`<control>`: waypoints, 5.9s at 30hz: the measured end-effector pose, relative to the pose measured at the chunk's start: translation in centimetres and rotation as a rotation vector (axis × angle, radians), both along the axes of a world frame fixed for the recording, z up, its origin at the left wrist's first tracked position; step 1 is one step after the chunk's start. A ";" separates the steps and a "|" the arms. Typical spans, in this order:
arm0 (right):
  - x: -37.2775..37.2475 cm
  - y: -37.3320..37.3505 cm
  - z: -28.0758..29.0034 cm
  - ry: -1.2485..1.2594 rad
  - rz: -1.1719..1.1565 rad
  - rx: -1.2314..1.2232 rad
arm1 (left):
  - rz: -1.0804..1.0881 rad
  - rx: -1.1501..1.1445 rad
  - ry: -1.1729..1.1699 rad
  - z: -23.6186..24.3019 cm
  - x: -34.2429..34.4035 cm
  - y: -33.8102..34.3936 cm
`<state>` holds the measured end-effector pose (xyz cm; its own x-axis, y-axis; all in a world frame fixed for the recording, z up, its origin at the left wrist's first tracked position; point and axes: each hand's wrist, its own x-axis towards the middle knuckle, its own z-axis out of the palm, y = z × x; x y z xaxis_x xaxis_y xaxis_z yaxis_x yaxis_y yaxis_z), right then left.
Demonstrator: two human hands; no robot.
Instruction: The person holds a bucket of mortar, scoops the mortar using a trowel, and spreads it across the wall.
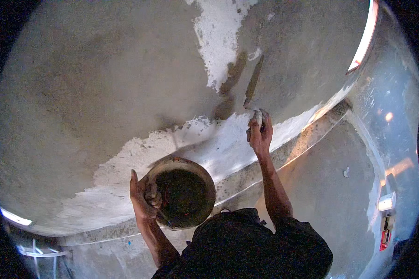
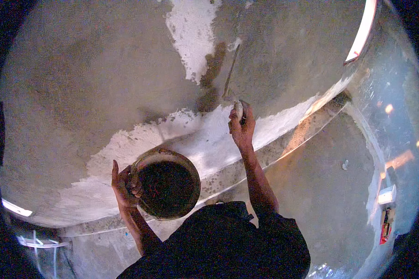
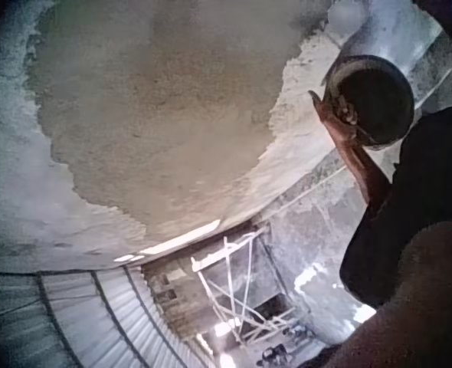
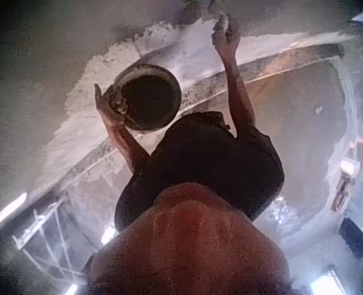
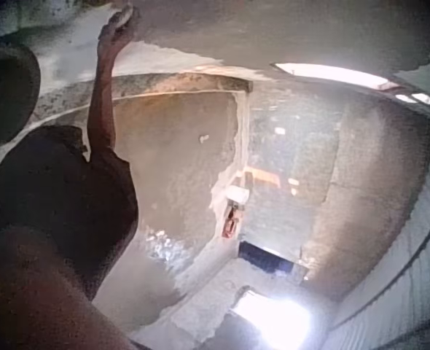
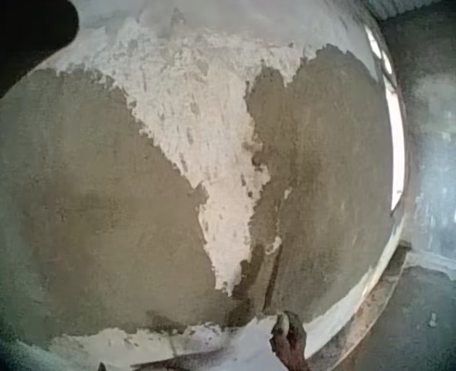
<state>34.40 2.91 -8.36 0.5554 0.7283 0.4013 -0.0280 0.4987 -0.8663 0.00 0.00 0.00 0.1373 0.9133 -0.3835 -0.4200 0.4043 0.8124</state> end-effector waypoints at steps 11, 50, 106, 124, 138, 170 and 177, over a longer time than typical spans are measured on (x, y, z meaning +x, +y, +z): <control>1.4 4.6 -0.4 -0.492 -0.541 -0.098 | -0.055 0.039 -0.021 -1.1 0.4 0.4; 1.3 4.5 -2.4 -0.564 -0.468 -0.131 | -0.083 0.026 -0.010 -1.2 2.3 -0.7; -1.1 3.5 -10.7 -0.577 -0.294 -0.203 | -0.056 -0.004 0.042 -1.3 1.7 -2.2; -1.9 1.7 -8.2 -0.767 -0.138 -0.453 | -0.074 -0.022 0.019 -1.7 2.6 -1.8; 1.4 7.0 -7.7 -0.430 -0.318 -0.271 | -0.154 -0.003 -0.032 -1.6 3.4 -1.5; 2.2 1.7 -3.5 -0.424 -0.328 -0.442 | -0.158 0.007 0.021 -1.4 2.3 -2.3; 2.3 4.4 -5.3 -0.562 -0.365 -0.391 | -0.115 -0.001 0.056 -1.3 3.2 -2.2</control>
<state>36.66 7.34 -13.67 0.5761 0.6856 0.4450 0.5753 0.0466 -0.8166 3.20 -2.23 -1.29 0.2199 0.8921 -0.3948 -0.3248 0.4486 0.8326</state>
